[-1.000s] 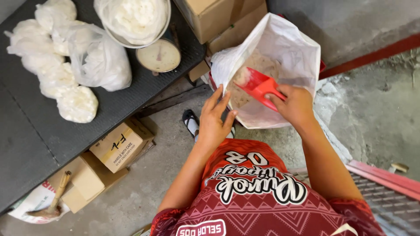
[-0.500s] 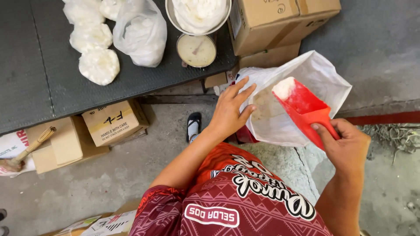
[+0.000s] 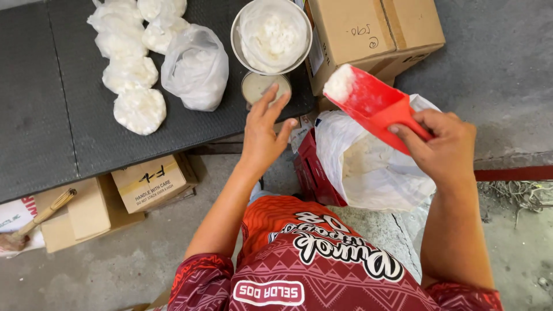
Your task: Measuring a white powdery substance from a large bag into a bowl on a scale using a scoop.
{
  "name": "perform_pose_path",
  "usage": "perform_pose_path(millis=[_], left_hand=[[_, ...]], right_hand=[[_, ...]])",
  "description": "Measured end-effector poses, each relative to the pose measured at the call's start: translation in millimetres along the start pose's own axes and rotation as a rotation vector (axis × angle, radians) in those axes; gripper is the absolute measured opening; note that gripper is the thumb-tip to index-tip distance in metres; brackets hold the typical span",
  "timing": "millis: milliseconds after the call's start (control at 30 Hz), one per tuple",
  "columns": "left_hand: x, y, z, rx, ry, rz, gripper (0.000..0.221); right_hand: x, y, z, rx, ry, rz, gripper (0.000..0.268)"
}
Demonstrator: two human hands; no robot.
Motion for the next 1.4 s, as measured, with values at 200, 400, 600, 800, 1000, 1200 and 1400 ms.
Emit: perform_pose_path(millis=[200, 400, 600, 800, 1000, 1200, 1400], left_hand=[[25.7, -43.0, 38.0, 0.005, 0.044, 0.015, 0.057], [12.1, -112.8, 63.1, 0.202, -0.056, -0.191, 0.06], [1.9, -127.4, 79.1, 0.337, -0.136, -0.356, 0.063], [-16.0, -157.7, 84.9, 0.326, -0.15, -0.383, 0.063], [-18.6, -165.6, 87.3, 0.308, -0.137, -0.462, 0.061], [-14.9, -161.0, 89.8, 0.332, -0.155, -0.546, 0.061], [-22.4, -164.0, 91.6, 0.332, -0.16, -0.666, 0.06]], right_hand=[[-25.2, -27.3, 68.0, 0.152, -0.076, -0.113, 0.031], [-62.2, -53.8, 135.8, 0.286, -0.144, -0.154, 0.034], [-113.7, -70.3, 183.3, 0.54, -0.219, -0.36, 0.028], [-169.9, -106.5, 199.5, 0.689, -0.328, -0.628, 0.033], [-183.6, -129.5, 191.6, 0.715, -0.387, -0.7, 0.035], [-166.2, -122.3, 190.1, 0.643, -0.344, -0.761, 0.037], [-145.9, -129.6, 188.9, 0.639, -0.202, -0.723, 0.03]])
Point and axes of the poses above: each hand's wrist, its own z-axis towards the middle knuckle, its own x-axis out of the back of the hand, y = z × x, the point moved 7 cm from there along z, towards the middle knuckle, and after that the axes turned 1 degree about z, right-handed, at the moved point
